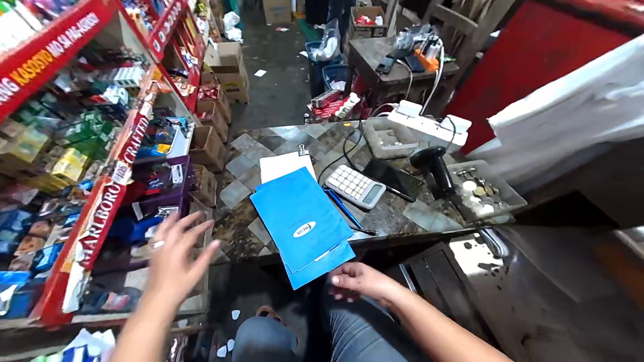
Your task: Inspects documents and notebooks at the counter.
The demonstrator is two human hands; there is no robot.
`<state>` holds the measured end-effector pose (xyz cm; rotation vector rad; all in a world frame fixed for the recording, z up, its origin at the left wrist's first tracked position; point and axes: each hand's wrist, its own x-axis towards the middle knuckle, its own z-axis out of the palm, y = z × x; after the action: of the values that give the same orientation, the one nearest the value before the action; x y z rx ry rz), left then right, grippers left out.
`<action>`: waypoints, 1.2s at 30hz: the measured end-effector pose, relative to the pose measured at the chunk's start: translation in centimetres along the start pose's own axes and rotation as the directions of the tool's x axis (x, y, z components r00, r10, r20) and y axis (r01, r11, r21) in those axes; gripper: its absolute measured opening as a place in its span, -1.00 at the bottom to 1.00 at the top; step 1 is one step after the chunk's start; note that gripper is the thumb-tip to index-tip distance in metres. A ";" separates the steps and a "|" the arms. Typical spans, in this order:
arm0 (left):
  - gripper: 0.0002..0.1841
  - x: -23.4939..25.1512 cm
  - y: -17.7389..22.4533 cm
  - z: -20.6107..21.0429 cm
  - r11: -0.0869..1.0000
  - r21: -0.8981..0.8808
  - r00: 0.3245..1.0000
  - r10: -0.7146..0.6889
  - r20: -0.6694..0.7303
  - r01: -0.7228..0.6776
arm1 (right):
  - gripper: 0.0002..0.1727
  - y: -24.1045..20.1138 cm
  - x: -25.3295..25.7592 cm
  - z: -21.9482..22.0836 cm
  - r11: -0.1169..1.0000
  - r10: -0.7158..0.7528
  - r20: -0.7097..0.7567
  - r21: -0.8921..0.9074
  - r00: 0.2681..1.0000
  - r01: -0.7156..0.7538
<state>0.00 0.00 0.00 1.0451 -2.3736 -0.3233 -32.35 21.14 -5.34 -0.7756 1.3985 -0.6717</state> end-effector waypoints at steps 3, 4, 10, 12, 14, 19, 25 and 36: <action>-0.31 7.0 1.8 5.8 0.981 -0.144 0.971 -0.098 0.220 0.132 | -0.70 0.7 1.6 3.1 0.812 -0.035 0.021 0.583 0.999 0.017; -0.26 8.9 2.1 7.5 0.974 -0.139 0.950 -0.132 0.283 0.177 | -0.71 0.2 1.9 3.7 0.763 -0.036 0.000 0.646 0.999 0.028; -0.12 11.2 3.9 10.2 0.955 0.096 0.878 -0.297 0.375 0.282 | -0.66 -1.7 2.9 4.1 0.628 -0.006 -0.121 0.772 0.993 0.098; -0.20 9.7 4.1 9.3 0.954 0.092 0.876 -0.298 0.379 0.284 | -0.66 -1.7 3.0 4.0 0.599 0.019 -0.192 0.788 0.981 0.143; -0.27 7.0 4.5 8.3 0.952 0.012 0.883 -0.288 0.370 0.305 | -0.63 -1.4 2.8 4.1 0.650 0.027 -0.264 0.737 0.964 0.184; -0.19 0.3 4.8 4.9 0.876 -0.261 0.909 -0.353 0.223 0.405 | -0.59 -3.0 -0.4 0.2 0.922 -0.295 -0.169 0.209 0.940 0.327; 0.18 -3.5 3.7 3.1 0.084 -0.929 0.922 -0.181 0.341 0.360 | -0.65 -13.1 -1.6 -4.8 0.928 -0.233 0.221 -0.239 0.947 0.285; -0.57 -1.5 7.8 7.5 -0.147 -0.908 0.612 -0.695 0.377 0.392 | -0.57 -14.1 9.3 -2.1 0.898 -0.255 -0.054 0.358 0.965 0.257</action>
<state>-8.06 6.39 -3.66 1.1529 -0.7190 -1.6969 -33.25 5.14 0.43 -0.6644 1.1387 -1.1054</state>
